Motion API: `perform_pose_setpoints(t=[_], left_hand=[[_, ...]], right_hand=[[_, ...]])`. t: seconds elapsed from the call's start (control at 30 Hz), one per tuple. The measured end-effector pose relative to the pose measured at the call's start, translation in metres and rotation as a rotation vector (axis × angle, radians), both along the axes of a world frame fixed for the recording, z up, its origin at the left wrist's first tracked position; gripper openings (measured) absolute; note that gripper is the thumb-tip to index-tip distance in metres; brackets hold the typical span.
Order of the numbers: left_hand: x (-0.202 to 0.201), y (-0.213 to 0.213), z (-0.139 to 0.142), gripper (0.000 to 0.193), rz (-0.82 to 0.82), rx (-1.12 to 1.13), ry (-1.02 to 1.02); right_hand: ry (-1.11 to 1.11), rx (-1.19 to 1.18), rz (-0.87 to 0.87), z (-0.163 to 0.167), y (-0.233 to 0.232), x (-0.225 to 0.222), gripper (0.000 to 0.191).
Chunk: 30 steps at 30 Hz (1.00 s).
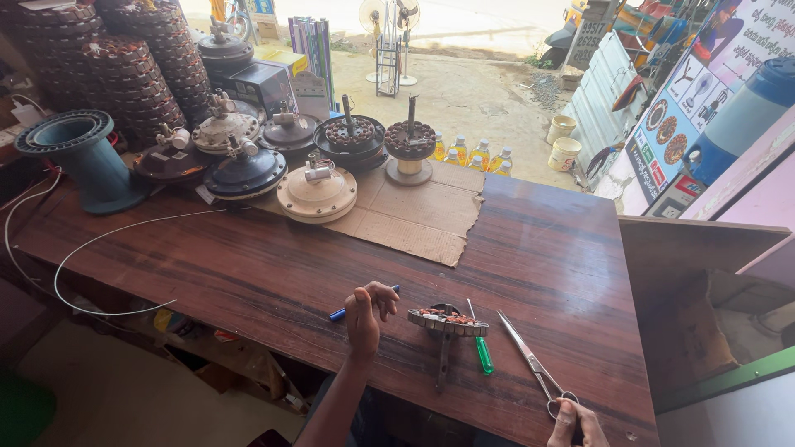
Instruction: The person uses a screwdriver and scissors to adjust and trim wires on a small circular electrical component clamped to a workbench. They repeatedly reposition the component and manipulate the wires with both hands throughout the clip.
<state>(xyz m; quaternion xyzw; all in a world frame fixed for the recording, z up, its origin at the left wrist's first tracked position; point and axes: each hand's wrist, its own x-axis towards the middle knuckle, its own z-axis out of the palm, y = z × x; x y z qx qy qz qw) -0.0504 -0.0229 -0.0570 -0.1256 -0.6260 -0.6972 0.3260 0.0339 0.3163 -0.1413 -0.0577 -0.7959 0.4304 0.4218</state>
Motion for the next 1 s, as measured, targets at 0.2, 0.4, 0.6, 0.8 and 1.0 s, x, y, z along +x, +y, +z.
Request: perform_pose_setpoints(t=[0.2,0.4,0.6,0.8,1.0], left_hand=[[0.002,0.000,0.000,0.086,0.006,-0.008,-0.008],[0.001,0.001,0.001,0.087,-0.002,0.006,0.005],[0.002,0.001,0.000,0.088,0.014,-0.010,0.006],[0.002,0.000,0.002,0.088,-0.001,0.001,0.003],[0.001,0.000,0.000,0.088,0.002,-0.003,-0.004]], right_hand=[[0.022,0.033,0.008,-0.001,0.001,-0.002,0.033],[-0.153,0.046,-0.050,0.004,0.003,0.004,0.034],[-0.215,0.052,-0.042,0.005,0.005,0.008,0.032],[-0.111,0.031,-0.047,0.001,0.002,0.003,0.030],[-0.110,0.045,-0.029,-0.001,0.005,0.004,0.030]])
